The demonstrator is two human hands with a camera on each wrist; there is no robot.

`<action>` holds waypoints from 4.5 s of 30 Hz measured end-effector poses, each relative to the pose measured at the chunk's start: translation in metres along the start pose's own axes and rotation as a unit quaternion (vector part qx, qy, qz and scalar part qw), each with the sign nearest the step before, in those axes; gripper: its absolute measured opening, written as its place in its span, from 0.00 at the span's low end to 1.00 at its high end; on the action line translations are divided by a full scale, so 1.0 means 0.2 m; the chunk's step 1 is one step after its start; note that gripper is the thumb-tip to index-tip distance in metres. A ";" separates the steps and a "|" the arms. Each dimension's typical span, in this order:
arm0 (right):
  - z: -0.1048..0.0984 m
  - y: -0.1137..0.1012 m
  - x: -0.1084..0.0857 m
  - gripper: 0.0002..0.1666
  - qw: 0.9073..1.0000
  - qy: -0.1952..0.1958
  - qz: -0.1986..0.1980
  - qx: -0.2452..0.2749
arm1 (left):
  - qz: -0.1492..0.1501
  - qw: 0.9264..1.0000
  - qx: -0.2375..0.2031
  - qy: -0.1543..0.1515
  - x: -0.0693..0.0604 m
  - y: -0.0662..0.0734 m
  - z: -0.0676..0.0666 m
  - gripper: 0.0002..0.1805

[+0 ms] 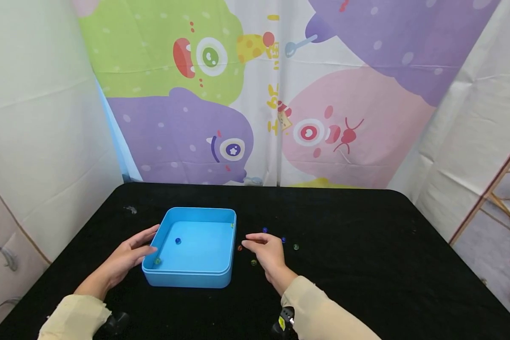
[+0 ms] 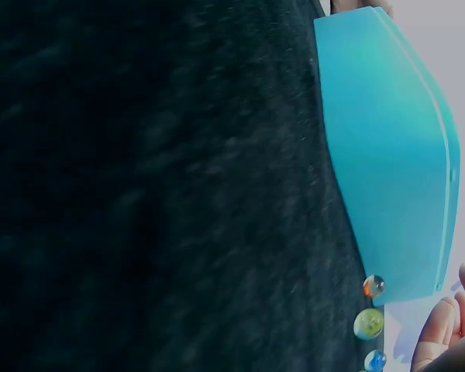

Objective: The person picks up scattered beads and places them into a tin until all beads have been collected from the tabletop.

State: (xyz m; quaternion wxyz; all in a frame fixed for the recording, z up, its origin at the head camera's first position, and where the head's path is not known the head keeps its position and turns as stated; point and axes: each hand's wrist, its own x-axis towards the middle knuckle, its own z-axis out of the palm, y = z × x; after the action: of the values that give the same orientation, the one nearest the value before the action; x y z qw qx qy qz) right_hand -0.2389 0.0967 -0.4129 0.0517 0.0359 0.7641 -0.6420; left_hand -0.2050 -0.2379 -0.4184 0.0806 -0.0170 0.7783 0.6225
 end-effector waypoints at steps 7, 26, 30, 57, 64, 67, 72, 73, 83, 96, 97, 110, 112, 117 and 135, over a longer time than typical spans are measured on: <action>-0.06 0.02 -0.01 0.19 1.000 0.012 0.013 0.016 | 0.002 1.000 -0.004 -0.003 0.00 0.00 0.00 0.36; -0.28 0.08 -0.02 0.20 0.997 0.053 0.027 0.038 | 0.000 1.000 -0.002 0.008 0.00 -0.01 0.00 0.36; -0.33 0.07 0.00 0.18 0.996 0.066 0.027 0.044 | 0.001 1.000 -0.001 0.007 0.00 -0.02 0.00 0.36; -0.55 0.11 0.12 0.25 0.992 0.006 0.081 -0.097 | 0.001 1.000 -0.007 0.001 0.01 -0.02 0.00 0.36; -0.56 0.10 0.14 0.22 0.988 -0.035 0.063 -0.137 | -0.006 1.000 -0.006 0.008 0.01 -0.02 0.00 0.36; -0.56 0.11 0.14 0.20 0.986 -0.041 0.060 -0.152 | -0.004 1.000 -0.007 0.005 0.01 -0.02 -0.01 0.36; -0.56 0.11 0.15 0.16 0.983 -0.038 0.048 -0.172 | 0.001 1.000 -0.011 0.001 0.01 -0.02 -0.01 0.35; -0.56 0.12 0.15 0.16 0.983 -0.038 0.043 -0.175 | 0.000 1.000 -0.011 0.002 0.01 -0.02 -0.01 0.35; -0.56 0.13 0.15 0.13 0.984 -0.023 0.034 -0.172 | -0.002 1.000 -0.003 0.009 0.00 -0.02 0.00 0.35; -0.53 0.13 0.16 0.18 0.993 0.004 0.063 -0.097 | -0.005 1.000 0.001 0.011 0.01 -0.02 0.00 0.35; -0.52 0.13 0.16 0.18 0.993 0.006 0.063 -0.095 | -0.005 1.000 0.001 0.011 0.01 -0.02 0.00 0.35; -0.43 0.08 0.17 0.19 0.997 0.024 0.034 -0.071 | -0.004 1.000 -0.005 0.008 0.01 -0.02 -0.01 0.35; -0.41 0.07 0.17 0.20 0.997 0.026 0.031 -0.068 | -0.005 1.000 -0.005 0.008 0.01 -0.02 -0.01 0.35; -0.37 0.05 0.18 0.20 0.998 0.031 0.027 -0.057 | -0.004 1.000 -0.005 0.008 0.01 -0.02 -0.01 0.35; -0.25 -0.02 0.19 0.19 0.998 0.025 0.028 -0.044 | -0.001 1.000 -0.007 0.003 0.00 -0.02 -0.01 0.36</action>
State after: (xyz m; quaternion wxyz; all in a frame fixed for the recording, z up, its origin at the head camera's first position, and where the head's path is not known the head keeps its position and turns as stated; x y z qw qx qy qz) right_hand -0.2796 0.1446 -0.4061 0.0518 0.0708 0.7914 -0.6049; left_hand -0.2053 -0.2401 -0.4212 0.0786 -0.0199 0.7741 0.6278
